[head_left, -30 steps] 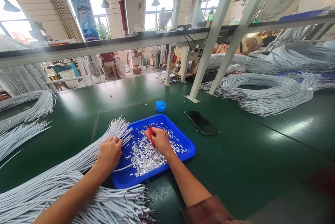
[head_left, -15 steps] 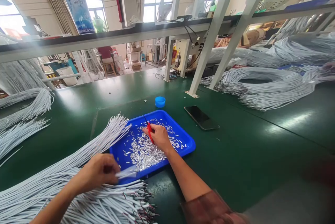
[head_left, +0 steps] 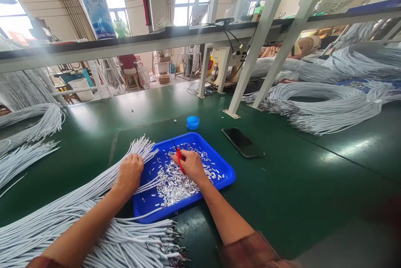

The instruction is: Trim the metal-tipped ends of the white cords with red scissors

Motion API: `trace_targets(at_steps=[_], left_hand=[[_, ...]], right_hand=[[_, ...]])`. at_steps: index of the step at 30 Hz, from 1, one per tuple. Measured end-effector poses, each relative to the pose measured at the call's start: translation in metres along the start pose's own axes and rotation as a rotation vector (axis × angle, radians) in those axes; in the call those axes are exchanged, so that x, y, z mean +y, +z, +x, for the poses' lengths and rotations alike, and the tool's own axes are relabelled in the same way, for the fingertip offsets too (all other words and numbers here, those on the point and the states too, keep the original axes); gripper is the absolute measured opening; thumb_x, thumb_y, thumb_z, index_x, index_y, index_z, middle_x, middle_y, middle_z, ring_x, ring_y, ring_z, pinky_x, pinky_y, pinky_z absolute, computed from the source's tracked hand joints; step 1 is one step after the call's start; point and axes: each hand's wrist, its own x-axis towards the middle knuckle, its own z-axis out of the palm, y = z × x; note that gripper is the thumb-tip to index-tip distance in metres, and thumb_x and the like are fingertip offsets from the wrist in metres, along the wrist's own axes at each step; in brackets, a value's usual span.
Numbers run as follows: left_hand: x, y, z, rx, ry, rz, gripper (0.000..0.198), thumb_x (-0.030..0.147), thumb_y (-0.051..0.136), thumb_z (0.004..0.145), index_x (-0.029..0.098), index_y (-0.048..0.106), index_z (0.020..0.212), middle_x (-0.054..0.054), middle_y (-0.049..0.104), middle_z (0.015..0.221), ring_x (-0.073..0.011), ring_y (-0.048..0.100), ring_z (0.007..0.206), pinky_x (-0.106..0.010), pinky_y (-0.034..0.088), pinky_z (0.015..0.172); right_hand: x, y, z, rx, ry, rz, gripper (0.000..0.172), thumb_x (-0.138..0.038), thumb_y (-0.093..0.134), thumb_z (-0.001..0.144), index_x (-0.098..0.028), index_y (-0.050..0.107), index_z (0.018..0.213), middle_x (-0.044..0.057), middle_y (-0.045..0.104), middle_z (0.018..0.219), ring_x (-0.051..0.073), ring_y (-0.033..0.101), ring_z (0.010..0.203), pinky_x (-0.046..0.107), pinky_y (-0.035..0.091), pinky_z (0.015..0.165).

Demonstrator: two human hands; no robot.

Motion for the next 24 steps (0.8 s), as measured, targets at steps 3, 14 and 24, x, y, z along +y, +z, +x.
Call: trace_targets(at_steps=[3,14,24], left_hand=[[-0.005,-0.006,-0.005,0.059,0.044,-0.008,0.026,0.007,0.038,0.079,0.013,0.062,0.089,-0.016,0.062,0.093,-0.0300,0.055,0.094,-0.041,0.041,0.082],[-0.004,-0.004,0.002,-0.205,-0.004,-0.238,0.041,0.021,0.053,0.073,0.015,0.048,0.113,-0.012,0.066,0.097,-0.0271,0.061,0.091,-0.035,0.044,0.077],[-0.020,0.015,0.008,-0.132,-0.067,-1.089,0.055,0.030,0.057,0.076,0.020,0.037,0.127,-0.003,0.068,0.094,-0.0200,0.062,0.082,-0.033,0.046,0.078]], right_hand=[[0.000,0.001,0.001,0.009,-0.003,0.008,0.030,-0.040,0.054,0.074,-0.018,0.055,0.053,-0.002,0.048,0.048,0.011,0.041,0.048,0.022,0.027,0.047],[-0.006,0.003,-0.003,-0.054,0.000,0.074,0.032,-0.044,0.056,0.073,-0.016,0.060,0.057,-0.002,0.050,0.049,0.011,0.043,0.049,0.020,0.029,0.047],[-0.026,0.004,-0.015,-0.160,-0.128,0.234,0.020,-0.033,0.058,0.074,-0.016,0.069,0.074,0.002,0.063,0.067,0.014,0.053,0.060,0.021,0.037,0.054]])
